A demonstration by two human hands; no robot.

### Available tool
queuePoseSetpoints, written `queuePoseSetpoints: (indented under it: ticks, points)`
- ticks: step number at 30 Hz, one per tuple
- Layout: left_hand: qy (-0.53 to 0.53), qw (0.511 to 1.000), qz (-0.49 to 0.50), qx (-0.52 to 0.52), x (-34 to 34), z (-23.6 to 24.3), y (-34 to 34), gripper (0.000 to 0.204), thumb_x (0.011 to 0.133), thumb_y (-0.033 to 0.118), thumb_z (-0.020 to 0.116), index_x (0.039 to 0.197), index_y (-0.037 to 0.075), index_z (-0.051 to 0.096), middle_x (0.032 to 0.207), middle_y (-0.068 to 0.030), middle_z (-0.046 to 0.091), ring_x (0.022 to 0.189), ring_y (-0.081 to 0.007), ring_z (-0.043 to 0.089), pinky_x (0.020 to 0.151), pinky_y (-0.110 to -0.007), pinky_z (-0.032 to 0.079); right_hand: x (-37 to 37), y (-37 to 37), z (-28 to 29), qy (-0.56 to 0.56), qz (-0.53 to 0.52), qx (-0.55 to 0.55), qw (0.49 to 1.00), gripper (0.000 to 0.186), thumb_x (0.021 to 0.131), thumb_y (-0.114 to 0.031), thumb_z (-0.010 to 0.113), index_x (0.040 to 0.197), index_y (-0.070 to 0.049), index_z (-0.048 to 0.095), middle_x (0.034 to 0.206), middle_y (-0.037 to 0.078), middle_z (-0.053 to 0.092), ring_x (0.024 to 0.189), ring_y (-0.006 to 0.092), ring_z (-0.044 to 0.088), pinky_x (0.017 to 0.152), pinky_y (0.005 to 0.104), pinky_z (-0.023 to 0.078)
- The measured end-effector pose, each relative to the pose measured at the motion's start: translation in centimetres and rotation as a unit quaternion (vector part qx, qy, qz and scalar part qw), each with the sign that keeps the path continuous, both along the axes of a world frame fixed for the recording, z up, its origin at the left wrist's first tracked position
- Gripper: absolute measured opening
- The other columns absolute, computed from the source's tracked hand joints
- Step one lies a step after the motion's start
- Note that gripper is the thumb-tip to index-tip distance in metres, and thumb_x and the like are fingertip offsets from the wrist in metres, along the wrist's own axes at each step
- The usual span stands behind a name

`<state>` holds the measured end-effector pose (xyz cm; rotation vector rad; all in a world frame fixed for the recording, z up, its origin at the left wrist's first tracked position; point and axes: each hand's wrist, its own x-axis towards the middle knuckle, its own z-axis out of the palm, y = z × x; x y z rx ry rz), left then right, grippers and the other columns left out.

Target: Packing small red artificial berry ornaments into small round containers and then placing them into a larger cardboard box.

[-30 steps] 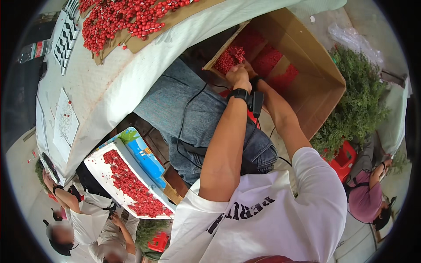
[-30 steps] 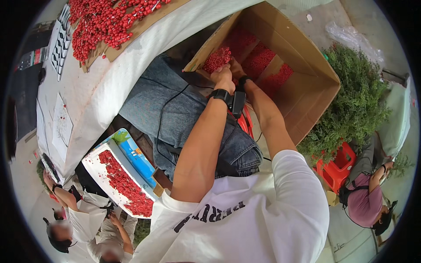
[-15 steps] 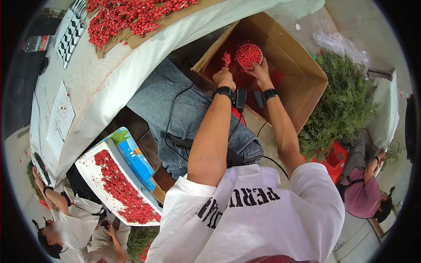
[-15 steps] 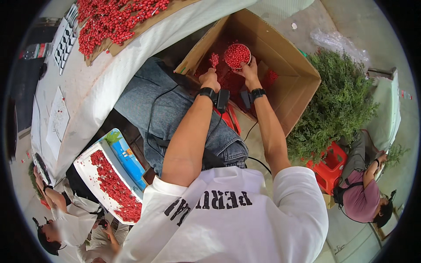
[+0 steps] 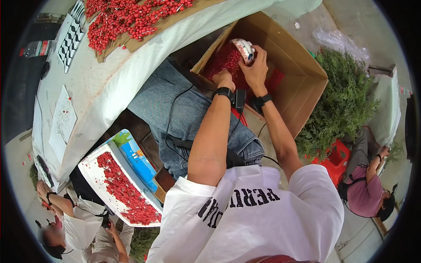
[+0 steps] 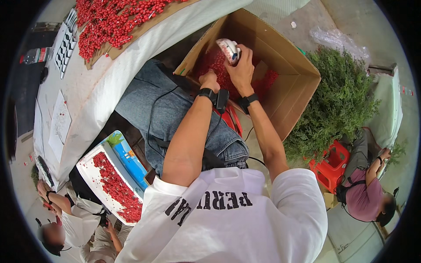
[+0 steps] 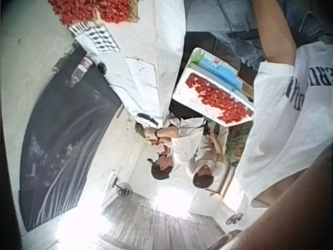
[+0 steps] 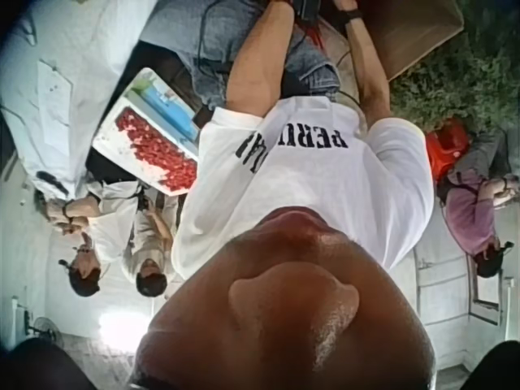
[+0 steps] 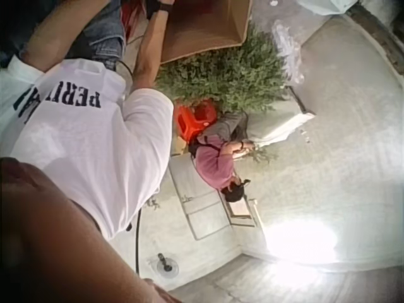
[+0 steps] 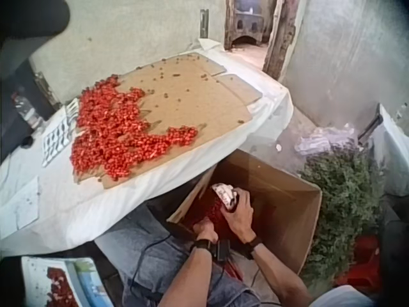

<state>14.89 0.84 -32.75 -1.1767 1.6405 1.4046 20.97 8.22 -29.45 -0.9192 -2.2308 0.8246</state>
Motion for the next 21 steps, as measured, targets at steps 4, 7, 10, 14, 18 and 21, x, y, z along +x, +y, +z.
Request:
queuePoseSetpoints:
  ticks: [4,7,10,14,18,21]
  points:
    - [0.007,1.0,-0.006,0.014,0.1,-0.2,0.2,0.031,0.086,0.014,0.066,0.11,-0.005,0.063,0.114,-0.0185,0.065,0.103,-0.0285,0.064,0.09,-0.037,0.048,-0.1,3.1,-6.1,-0.008,-0.083,-0.041,0.996,0.057,0.072,-0.013,0.075,0.121,-0.006,0.046,0.114,0.02,0.055,0.099,0.0353,0.061,0.078,0.0427,0.052]
    - [-0.003,1.0,-0.014,0.014,0.4,0.2,0.7,0.027,0.085,0.013,0.067,0.106,-0.005,0.064,0.111,-0.0172,0.067,0.099,-0.0272,0.064,0.088,-0.036,0.048,1.4,5.3,-11.3,-0.061,-0.18,-0.178,0.966,0.057,0.073,-0.017,0.074,0.121,-0.008,0.044,0.114,0.023,0.054,0.095,0.0391,0.062,0.077,0.045,0.053]
    - [0.02,1.0,0.006,0.009,0.3,-0.6,-0.6,0.021,0.083,0.01,0.068,0.099,-0.003,0.066,0.103,-0.0138,0.068,0.093,-0.0253,0.064,0.086,-0.036,0.048,1.9,3.4,-13.7,-0.302,-0.1,-0.051,0.947,0.055,0.078,-0.022,0.071,0.124,-0.009,0.043,0.119,0.024,0.052,0.097,0.0419,0.061,0.079,0.0473,0.051]
    - [0.027,0.999,-0.024,0.027,1.6,0.9,2.2,0.016,0.081,0.006,0.069,0.095,-0.002,0.066,0.098,-0.0105,0.068,0.089,-0.0231,0.062,0.085,-0.036,0.047,5.5,6.2,-17.6,-0.45,-0.029,-0.014,0.893,0.051,0.083,-0.023,0.065,0.127,-0.012,0.041,0.118,0.024,0.052,0.097,0.0409,0.062,0.078,0.0487,0.052]
    - [0.077,0.995,-0.059,0.026,0.6,-0.8,0.0,0.015,0.083,0.011,0.066,0.095,0.002,0.067,0.099,-0.013,0.069,0.093,-0.0265,0.064,0.083,-0.038,0.047,3.2,1.6,-17.5,-0.436,0.044,-0.05,0.897,0.046,0.087,-0.023,0.056,0.131,-0.017,0.044,0.121,0.021,0.052,0.096,0.0377,0.063,0.076,0.0488,0.053]
    - [0.107,0.981,-0.155,0.043,0.8,-2.4,-1.7,0.016,0.087,0.015,0.058,0.095,0.006,0.068,0.102,-0.0149,0.069,0.095,-0.0299,0.065,0.083,-0.041,0.048,3.8,1.0,-21.6,-0.412,0.161,0.016,0.897,0.041,0.088,-0.046,0.054,0.12,-0.021,0.051,0.105,0.022,0.06,0.087,0.0424,0.064,0.069,0.0515,0.053]
